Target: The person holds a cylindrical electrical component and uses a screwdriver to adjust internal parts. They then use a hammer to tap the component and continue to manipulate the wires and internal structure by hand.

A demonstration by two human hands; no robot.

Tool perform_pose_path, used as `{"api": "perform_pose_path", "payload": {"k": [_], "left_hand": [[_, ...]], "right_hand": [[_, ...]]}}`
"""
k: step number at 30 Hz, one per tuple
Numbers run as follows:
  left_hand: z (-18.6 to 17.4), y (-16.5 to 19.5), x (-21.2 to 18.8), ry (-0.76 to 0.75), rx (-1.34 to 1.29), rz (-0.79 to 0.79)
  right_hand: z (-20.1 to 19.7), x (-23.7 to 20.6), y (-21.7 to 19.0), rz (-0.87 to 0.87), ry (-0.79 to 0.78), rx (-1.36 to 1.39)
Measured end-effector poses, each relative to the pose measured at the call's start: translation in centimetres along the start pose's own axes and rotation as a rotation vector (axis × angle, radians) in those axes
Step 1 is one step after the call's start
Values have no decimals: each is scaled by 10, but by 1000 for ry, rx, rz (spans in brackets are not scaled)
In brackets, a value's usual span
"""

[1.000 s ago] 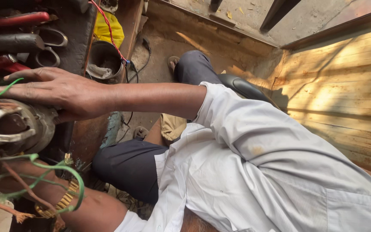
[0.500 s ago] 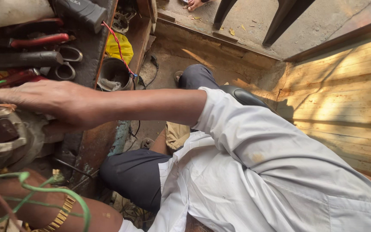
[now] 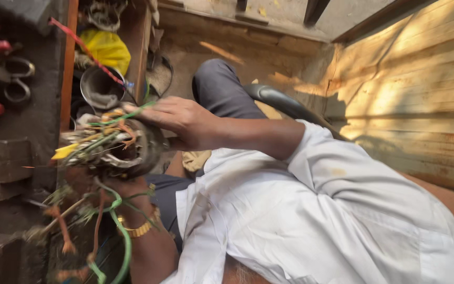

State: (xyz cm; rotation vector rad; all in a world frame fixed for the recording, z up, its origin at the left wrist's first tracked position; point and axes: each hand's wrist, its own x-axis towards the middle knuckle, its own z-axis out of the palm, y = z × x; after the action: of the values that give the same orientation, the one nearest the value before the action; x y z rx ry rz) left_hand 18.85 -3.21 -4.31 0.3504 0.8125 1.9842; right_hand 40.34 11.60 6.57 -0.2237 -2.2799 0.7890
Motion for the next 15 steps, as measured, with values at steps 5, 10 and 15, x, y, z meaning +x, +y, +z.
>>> {"api": "perform_pose_path", "payload": {"k": [5,10,15], "left_hand": [[80,-22,-29,-46,-149,-125],[113,-48,-52,-209,-247,-192],[119,-70,-47,-258,-238,-286]], "right_hand": [[-37,-34,-6,108,-86,-20],[-187,-41,-77,115,-229,-179],[-270,-85,-105,338,-118,-474]]}}
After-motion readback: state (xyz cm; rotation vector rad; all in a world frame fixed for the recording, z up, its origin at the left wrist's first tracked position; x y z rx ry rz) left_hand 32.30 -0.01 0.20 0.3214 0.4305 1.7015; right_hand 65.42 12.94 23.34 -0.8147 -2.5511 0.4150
